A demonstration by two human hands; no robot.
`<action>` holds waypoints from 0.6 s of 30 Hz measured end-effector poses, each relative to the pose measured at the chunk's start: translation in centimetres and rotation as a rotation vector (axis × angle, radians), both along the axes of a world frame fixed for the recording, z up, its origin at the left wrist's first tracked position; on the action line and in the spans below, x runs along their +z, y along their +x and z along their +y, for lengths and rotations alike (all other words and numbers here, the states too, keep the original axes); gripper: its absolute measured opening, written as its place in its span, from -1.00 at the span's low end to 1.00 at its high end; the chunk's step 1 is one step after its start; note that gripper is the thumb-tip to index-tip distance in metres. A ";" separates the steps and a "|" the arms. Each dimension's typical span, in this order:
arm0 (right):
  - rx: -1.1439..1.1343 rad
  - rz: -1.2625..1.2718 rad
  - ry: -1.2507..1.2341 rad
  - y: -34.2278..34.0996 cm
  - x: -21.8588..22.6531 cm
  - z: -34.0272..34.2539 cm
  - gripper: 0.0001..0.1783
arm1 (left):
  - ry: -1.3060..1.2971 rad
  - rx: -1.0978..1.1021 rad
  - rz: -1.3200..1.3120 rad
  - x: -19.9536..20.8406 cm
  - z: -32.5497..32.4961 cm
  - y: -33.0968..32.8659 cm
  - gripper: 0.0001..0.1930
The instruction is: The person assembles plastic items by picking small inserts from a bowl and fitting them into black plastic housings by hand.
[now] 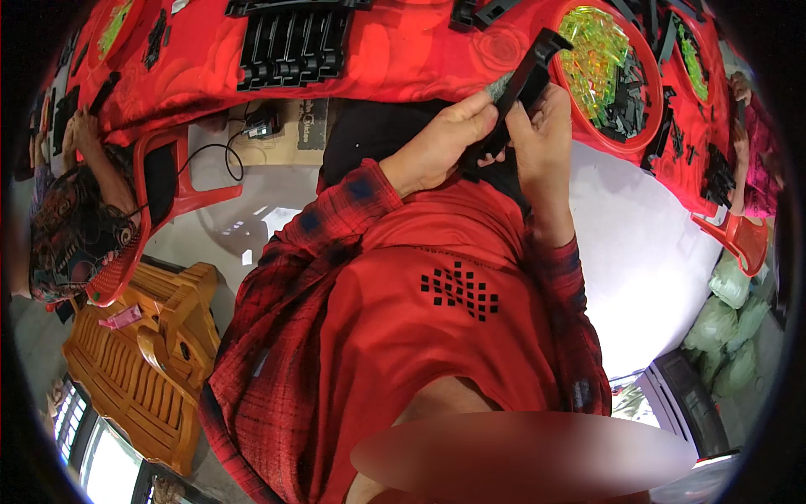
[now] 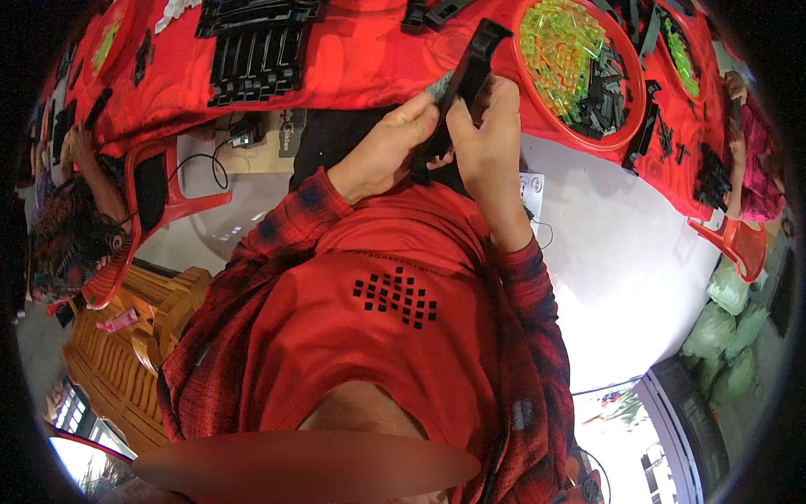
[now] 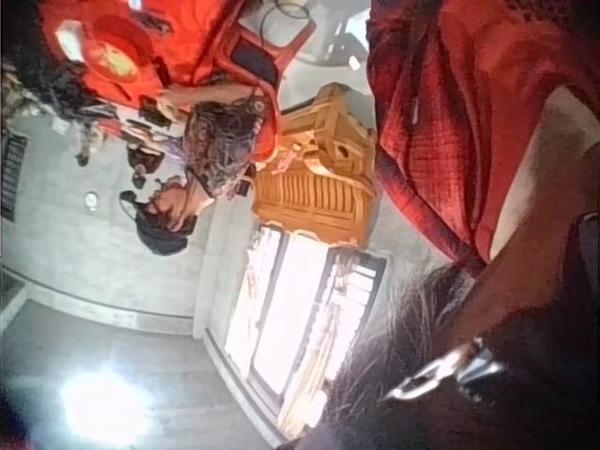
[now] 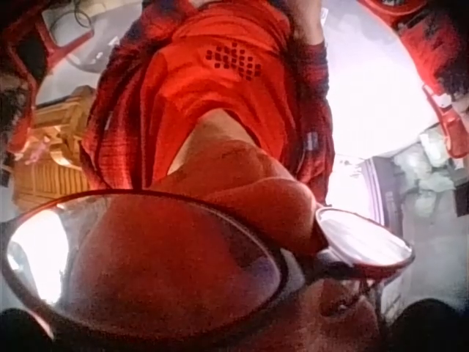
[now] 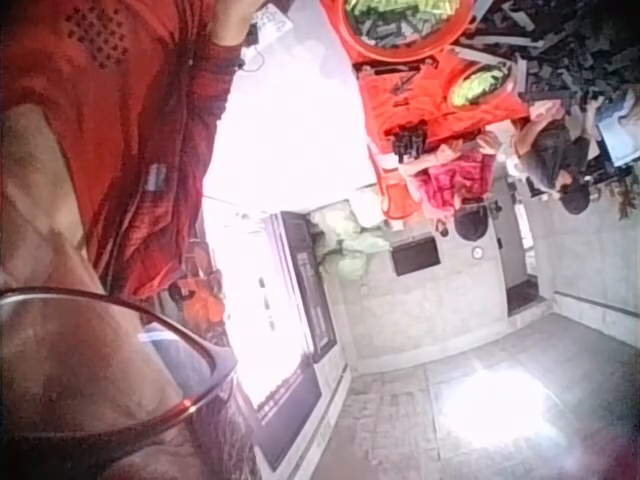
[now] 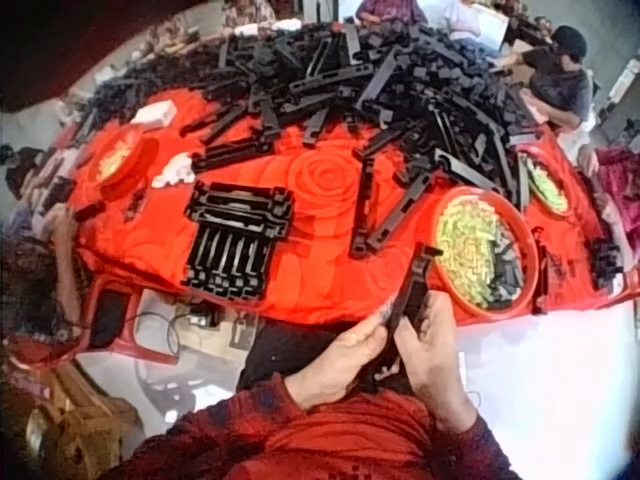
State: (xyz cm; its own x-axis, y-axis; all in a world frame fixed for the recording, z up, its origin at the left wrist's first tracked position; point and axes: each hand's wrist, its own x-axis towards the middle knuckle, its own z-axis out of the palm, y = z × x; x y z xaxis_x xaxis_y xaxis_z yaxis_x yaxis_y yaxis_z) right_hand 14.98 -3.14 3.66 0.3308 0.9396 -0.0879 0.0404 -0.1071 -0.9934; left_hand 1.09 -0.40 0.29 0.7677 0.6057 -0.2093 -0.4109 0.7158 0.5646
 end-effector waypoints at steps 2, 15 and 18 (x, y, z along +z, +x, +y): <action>0.003 -0.049 0.076 0.2 -0.7 0.0 -0.71 | 0.075 -0.001 0.049 -0.3 -0.1 -0.1 -0.62; 0.207 0.146 -0.127 1.1 3.7 -0.9 -0.34 | -0.230 -0.059 -0.255 0.2 1.9 -0.5 -0.56; 0.204 0.171 -0.138 1.0 4.1 -1.1 -0.32 | -0.283 -0.078 -0.244 0.7 2.0 -0.5 -0.50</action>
State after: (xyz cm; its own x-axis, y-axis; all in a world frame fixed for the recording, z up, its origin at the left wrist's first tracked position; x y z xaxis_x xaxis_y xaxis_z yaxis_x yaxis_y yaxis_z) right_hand 15.97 -4.19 7.72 0.1055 0.9605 -0.2577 -0.0916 -0.2486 -0.9643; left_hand 0.57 1.59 1.03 0.8569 0.4883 -0.1650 -0.4474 0.8636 0.2325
